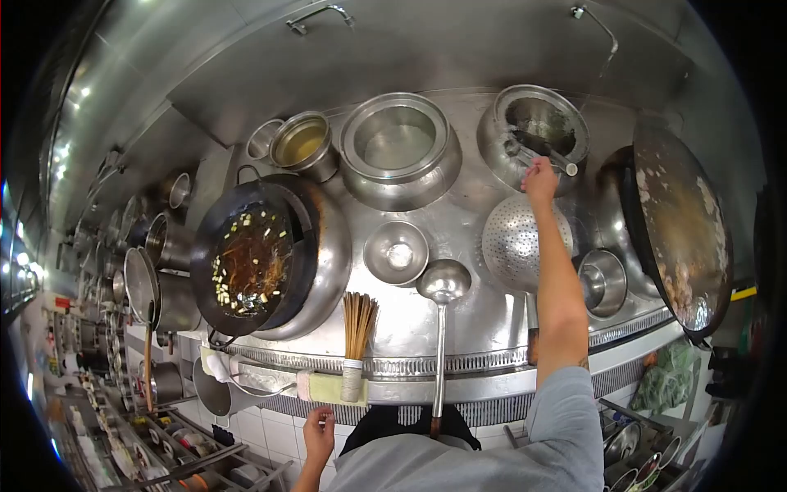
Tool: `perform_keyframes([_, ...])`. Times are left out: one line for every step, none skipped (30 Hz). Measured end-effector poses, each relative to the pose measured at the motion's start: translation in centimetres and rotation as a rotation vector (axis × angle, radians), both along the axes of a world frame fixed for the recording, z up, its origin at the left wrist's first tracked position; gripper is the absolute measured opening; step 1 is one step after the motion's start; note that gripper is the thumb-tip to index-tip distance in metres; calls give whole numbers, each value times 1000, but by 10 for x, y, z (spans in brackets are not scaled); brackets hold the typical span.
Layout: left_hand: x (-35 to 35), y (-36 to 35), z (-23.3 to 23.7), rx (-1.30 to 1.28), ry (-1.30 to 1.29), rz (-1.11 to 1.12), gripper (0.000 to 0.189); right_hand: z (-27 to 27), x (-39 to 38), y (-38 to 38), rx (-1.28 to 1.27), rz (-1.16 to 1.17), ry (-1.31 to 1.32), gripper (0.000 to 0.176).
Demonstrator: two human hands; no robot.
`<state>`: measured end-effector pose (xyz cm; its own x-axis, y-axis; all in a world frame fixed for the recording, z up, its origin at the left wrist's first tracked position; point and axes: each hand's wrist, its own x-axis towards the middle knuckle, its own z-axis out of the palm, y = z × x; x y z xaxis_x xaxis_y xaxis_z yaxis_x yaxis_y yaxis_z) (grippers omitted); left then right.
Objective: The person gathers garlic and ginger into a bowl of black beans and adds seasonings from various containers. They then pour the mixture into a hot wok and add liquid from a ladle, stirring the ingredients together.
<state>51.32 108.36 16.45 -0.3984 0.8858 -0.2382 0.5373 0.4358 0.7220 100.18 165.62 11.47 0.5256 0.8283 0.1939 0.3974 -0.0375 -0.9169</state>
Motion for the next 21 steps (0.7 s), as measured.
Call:
perform_keyframes([1,14,4,5,55,-87,18,11,-5,-25,141,-17,-407,11])
perform_keyframes([1,28,9,-12,140,-168,22,23,-9,-46,276,-34,-820,10])
perform_keyframes([5,46,15,82,160,-239,24,36,-11,-63,299,-55,-823,11])
perform_keyframes([11,68,23,178,175,-313,25,49,-12,-80,321,-79,-829,11])
perform_keyframes([18,89,29,275,185,-390,27,58,-13,-99,339,-105,-840,12])
perform_keyframes([24,106,28,348,216,-474,29,60,-15,-119,334,-140,-670,10])
perform_keyframes([34,125,29,425,243,-560,32,59,-20,-140,333,-179,-503,8])
perform_keyframes([49,140,32,406,106,-578,33,51,-28,-164,277,-129,31,5])
perform_keyframes([70,156,38,382,-30,-601,33,41,-40,-191,229,-80,565,4])
perform_keyframes([92,172,46,416,-76,-665,34,29,-53,-223,244,-18,875,4])
perform_keyframes([115,183,54,442,-127,-735,35,19,-71,-262,269,44,1182,5])
perform_keyframes([137,189,54,376,-297,-731,34,28,-96,-301,228,-12,1168,6])
perform_keyframes([159,191,49,291,-467,-733,35,26,-117,-342,302,42,1183,6])
perform_keyframes([174,192,34,224,-567,-752,36,38,-138,-381,269,7,1187,8])
perform_keyframes([188,189,19,132,-672,-790,38,36,-157,-414,265,-50,1176,14])
perform_keyframes([199,178,20,-30,-811,-825,38,53,-174,-447,213,-169,1237,19])
perform_keyframes([203,165,21,-234,-926,-856,38,53,-189,-478,277,-162,1225,21])
perform_keyframes([202,149,11,-294,-930,-901,33,58,-198,-508,224,-220,1197,18])
perform_keyframes([205,122,23,-307,-931,-906,31,52,-209,-535,291,-225,1164,18])
perform_keyframes([208,97,27,-359,-925,-926,31,55,-217,-560,298,-234,1142,19])
perform_keyframes([205,76,26,-388,-910,-922,31,52,-225,-585,291,-277,1111,19])
